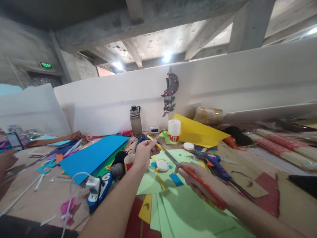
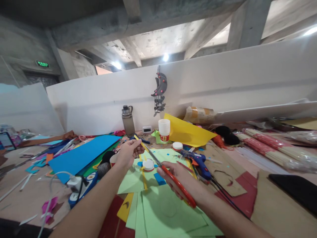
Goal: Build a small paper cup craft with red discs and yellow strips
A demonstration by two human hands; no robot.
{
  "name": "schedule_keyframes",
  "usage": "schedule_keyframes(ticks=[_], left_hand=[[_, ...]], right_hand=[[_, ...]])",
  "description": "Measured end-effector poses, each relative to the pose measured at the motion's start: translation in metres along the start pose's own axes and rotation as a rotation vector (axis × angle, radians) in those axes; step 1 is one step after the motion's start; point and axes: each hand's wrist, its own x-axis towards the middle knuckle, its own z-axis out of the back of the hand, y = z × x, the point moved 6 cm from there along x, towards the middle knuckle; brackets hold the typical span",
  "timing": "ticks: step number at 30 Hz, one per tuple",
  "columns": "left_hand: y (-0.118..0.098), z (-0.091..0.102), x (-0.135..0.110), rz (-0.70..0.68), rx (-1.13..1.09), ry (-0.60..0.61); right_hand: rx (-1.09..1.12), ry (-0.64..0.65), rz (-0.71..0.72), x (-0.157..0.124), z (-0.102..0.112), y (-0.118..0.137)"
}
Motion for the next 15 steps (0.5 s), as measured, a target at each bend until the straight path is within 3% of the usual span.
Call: schedule_keyframes(ticks=[15], left_hand=[[-0.0007,-0.0023,-0.0021,-0.007,0.027,-0.007]], right_hand=[[-0.036,-0.010,0.022,-0.0029,0.0026,0.0046]])
